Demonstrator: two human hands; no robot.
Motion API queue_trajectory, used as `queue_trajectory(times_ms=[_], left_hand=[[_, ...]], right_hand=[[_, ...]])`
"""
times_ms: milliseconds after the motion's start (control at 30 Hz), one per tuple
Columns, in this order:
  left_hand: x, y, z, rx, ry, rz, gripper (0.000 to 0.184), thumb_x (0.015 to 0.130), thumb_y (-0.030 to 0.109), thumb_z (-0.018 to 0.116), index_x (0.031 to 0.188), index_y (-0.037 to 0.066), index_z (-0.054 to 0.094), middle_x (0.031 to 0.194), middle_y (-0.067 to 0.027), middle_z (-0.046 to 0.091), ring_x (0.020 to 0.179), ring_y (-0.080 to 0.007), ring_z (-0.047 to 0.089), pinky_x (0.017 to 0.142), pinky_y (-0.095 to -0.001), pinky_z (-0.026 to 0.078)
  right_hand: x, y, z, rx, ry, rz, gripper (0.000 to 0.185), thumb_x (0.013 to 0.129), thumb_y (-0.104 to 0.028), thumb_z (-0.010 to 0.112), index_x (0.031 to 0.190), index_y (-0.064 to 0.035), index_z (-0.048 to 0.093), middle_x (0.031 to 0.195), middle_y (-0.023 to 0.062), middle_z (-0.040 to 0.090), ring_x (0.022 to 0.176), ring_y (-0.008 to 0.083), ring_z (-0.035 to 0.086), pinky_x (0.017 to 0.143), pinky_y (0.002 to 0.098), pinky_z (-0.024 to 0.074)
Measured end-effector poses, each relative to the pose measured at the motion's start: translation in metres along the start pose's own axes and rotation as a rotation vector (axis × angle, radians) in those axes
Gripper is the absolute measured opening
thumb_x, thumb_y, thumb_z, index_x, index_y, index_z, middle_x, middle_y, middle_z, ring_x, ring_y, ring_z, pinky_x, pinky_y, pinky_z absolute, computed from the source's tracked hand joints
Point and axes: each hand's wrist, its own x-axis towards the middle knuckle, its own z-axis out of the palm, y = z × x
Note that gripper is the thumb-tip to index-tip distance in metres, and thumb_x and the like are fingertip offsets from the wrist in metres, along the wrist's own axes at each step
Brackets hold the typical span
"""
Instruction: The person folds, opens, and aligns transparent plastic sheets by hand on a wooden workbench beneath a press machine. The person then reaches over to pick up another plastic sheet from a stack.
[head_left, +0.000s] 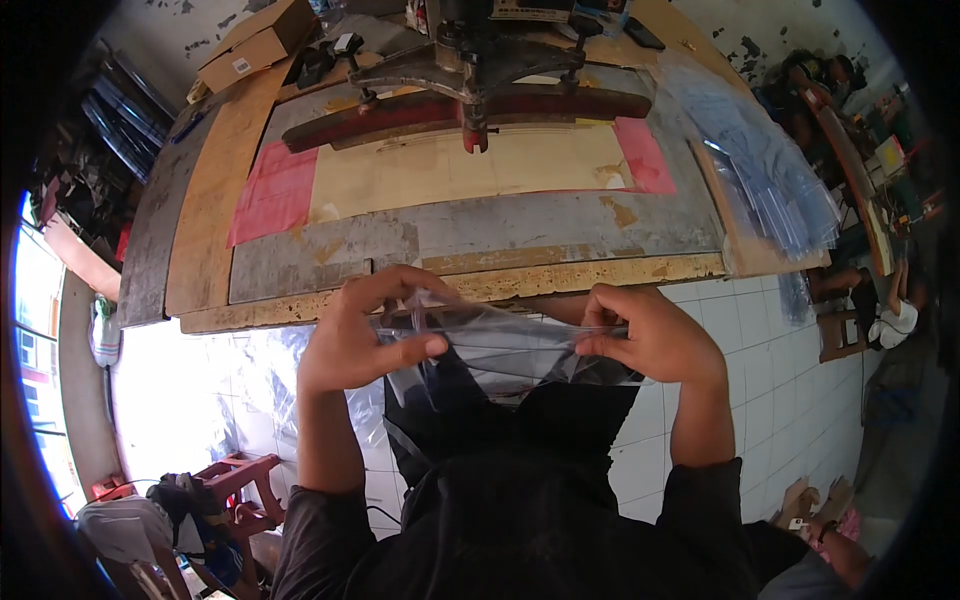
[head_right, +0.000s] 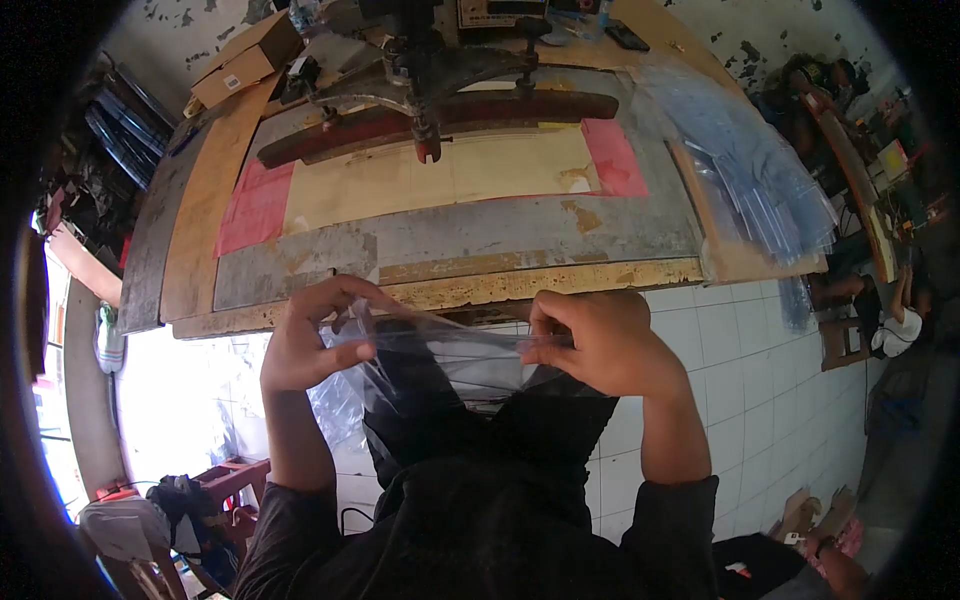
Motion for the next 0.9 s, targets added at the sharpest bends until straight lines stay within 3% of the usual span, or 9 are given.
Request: queue_trajectory(times_ms=[133,233,367,433,567,667,733,767,900], left_hand=[[0.002,0.003,0.007,-0.077,0.099,-0.252,0.026,0.094,0.016,0.079,0.111,-0.002,0.070,0.098,-0.0078,0.076,0.087,-0.0113,0.069,0.079,-0.0268,0.054],[0.000,-0.008,0.005,-0.102,0.204,-0.314,0.024,0.097,0.016,0.075,0.111,-0.003,0.069,0.100,-0.0077,0.074,0.092,-0.0112,0.067,0.084,-0.0250,0.050],[-0.001,-0.020,0.004,-0.148,0.272,-0.231,0.022,0.099,0.014,0.074,0.113,-0.002,0.070,0.094,-0.0051,0.075,0.087,-0.0062,0.064,0.077,-0.0233,0.051],[-0.002,-0.023,0.001,-0.115,0.259,-0.248,0.022,0.099,0.014,0.073,0.114,-0.002,0.070,0.094,-0.0046,0.074,0.089,-0.0061,0.063,0.078,-0.0235,0.051],[-0.006,-0.028,-0.004,-0.106,0.229,-0.269,0.028,0.096,0.017,0.077,0.115,-0.002,0.070,0.091,-0.0022,0.073,0.087,-0.0053,0.063,0.079,-0.0235,0.050],[-0.007,-0.018,-0.012,0.189,0.061,-0.275,0.036,0.091,0.023,0.082,0.116,0.000,0.070,0.099,-0.0055,0.075,0.092,-0.0133,0.068,0.085,-0.0303,0.053],[-0.002,-0.004,-0.010,0.379,0.084,0.068,0.045,0.085,0.027,0.086,0.119,0.003,0.071,0.112,-0.0108,0.075,0.107,-0.0266,0.071,0.094,-0.0394,0.053],[0.003,0.013,-0.003,0.411,0.094,0.084,0.048,0.081,0.029,0.089,0.119,0.005,0.071,0.125,-0.0156,0.071,0.121,-0.0364,0.066,0.102,-0.0474,0.050],[0.029,0.047,0.050,0.500,0.103,0.243,0.049,0.083,0.030,0.087,0.120,0.004,0.069,0.118,-0.0153,0.074,0.112,-0.0354,0.070,0.096,-0.0450,0.053]], right_hand=[[0.003,-0.005,-0.022,0.033,-0.098,0.100,0.032,0.090,-0.030,0.081,0.101,-0.0066,0.061,0.087,0.0055,0.076,0.086,0.0253,0.074,0.075,0.0368,0.0528],[0.006,0.006,-0.034,0.101,-0.195,0.070,0.031,0.097,-0.029,0.073,0.114,-0.0044,0.065,0.092,0.0106,0.078,0.091,0.0264,0.074,0.081,0.0362,0.0535],[0.006,0.022,-0.042,0.075,-0.278,0.027,0.029,0.096,-0.024,0.075,0.115,-0.0039,0.070,0.096,0.0105,0.079,0.092,0.0227,0.074,0.081,0.0348,0.0534],[0.002,0.026,-0.037,0.402,-0.096,0.092,0.025,0.092,-0.018,0.080,0.110,-0.0022,0.073,0.095,0.0061,0.077,0.090,0.0158,0.071,0.081,0.0312,0.0534],[0.000,0.030,-0.043,0.474,0.011,0.180,0.029,0.088,-0.010,0.084,0.113,-0.0009,0.071,0.098,0.0024,0.072,0.091,0.0104,0.065,0.083,0.0270,0.0527],[0.000,0.019,-0.037,0.630,0.159,0.078,0.033,0.086,-0.004,0.084,0.116,-0.0006,0.070,0.100,0.0012,0.068,0.092,0.0078,0.061,0.085,0.0241,0.0514],[0.000,0.011,-0.029,0.585,0.264,-0.084,0.038,0.083,0.000,0.085,0.118,-0.0007,0.069,0.105,0.0020,0.067,0.096,0.0084,0.061,0.086,0.0237,0.0511],[0.001,-0.001,-0.025,0.626,0.289,-0.103,0.040,0.082,0.002,0.085,0.118,-0.0011,0.069,0.103,0.0013,0.066,0.097,0.0094,0.061,0.087,0.0247,0.0522],[0.014,-0.034,0.001,0.658,0.336,-0.251,0.044,0.080,0.001,0.087,0.119,-0.0003,0.067,0.107,0.0041,0.063,0.100,0.0120,0.063,0.089,0.0280,0.0544]])
